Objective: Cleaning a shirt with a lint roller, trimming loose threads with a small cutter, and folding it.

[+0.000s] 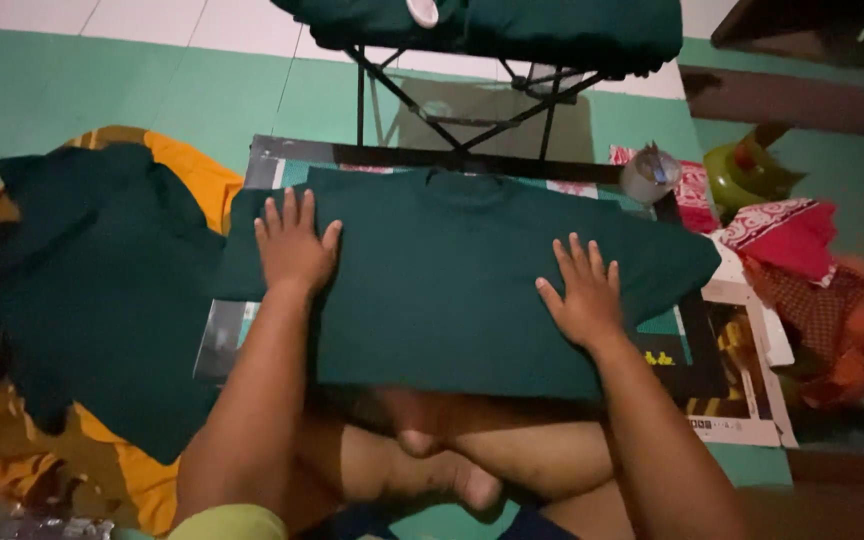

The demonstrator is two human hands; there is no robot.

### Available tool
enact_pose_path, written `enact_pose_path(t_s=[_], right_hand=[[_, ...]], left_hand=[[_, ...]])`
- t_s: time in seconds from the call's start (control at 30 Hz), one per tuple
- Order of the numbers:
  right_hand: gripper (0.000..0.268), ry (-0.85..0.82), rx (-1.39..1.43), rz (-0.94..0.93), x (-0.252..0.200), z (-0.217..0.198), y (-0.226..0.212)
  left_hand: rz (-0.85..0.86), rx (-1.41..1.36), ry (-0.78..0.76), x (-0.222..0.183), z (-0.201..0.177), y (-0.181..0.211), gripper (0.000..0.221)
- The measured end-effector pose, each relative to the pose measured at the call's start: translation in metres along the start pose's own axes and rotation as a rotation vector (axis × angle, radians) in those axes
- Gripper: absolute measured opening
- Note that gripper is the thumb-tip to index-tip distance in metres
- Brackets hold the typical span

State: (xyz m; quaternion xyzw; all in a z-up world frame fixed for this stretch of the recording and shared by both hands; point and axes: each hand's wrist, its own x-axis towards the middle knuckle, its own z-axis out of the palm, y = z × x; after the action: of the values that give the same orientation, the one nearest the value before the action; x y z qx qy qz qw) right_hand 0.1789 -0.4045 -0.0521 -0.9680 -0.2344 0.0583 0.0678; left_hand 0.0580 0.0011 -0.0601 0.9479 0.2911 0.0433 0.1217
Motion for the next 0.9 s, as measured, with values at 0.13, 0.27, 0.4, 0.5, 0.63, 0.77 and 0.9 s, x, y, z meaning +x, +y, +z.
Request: enact_pose_path(t_s=[0.13,0.27,0.4,0.5,0.63,0.77,0.9], right_hand=[[0.067,-0.02,-0.01,0.021,0.008,0.005,0.006],[0.047,0.057,0.1,0.013,0.052,0.007,0.02],[0.027,0.335,0.257,-0.221,0.116,-0.02,-0.039],[0.038,0.406,0.413,-0.317,0.148,-0.07,-0.123],[0.065,0.639,0.207,-0.347,0.228,-0.109,-0.196],[0.073,0.529,-0.269,-0.174,0.292,-0.12,-0.228],[0.061,0.456,-0.26,-0.161,0.333,-0.131,-0.238]], left_hand=[[-0.025,0.02,0.043,0.003,0.007,-0.01,0.074],[-0.054,0.056,0.055,0.009,0.012,-0.01,0.076],[-0.063,0.049,0.079,0.011,0.021,-0.013,0.077],[-0.046,0.002,0.098,0.005,0.012,-0.009,0.074],[-0.027,-0.025,0.081,0.015,0.022,-0.015,0.077],[-0.027,-0.068,0.08,0.009,0.011,-0.011,0.072],[-0.022,-0.079,0.072,0.007,0.01,-0.01,0.069]])
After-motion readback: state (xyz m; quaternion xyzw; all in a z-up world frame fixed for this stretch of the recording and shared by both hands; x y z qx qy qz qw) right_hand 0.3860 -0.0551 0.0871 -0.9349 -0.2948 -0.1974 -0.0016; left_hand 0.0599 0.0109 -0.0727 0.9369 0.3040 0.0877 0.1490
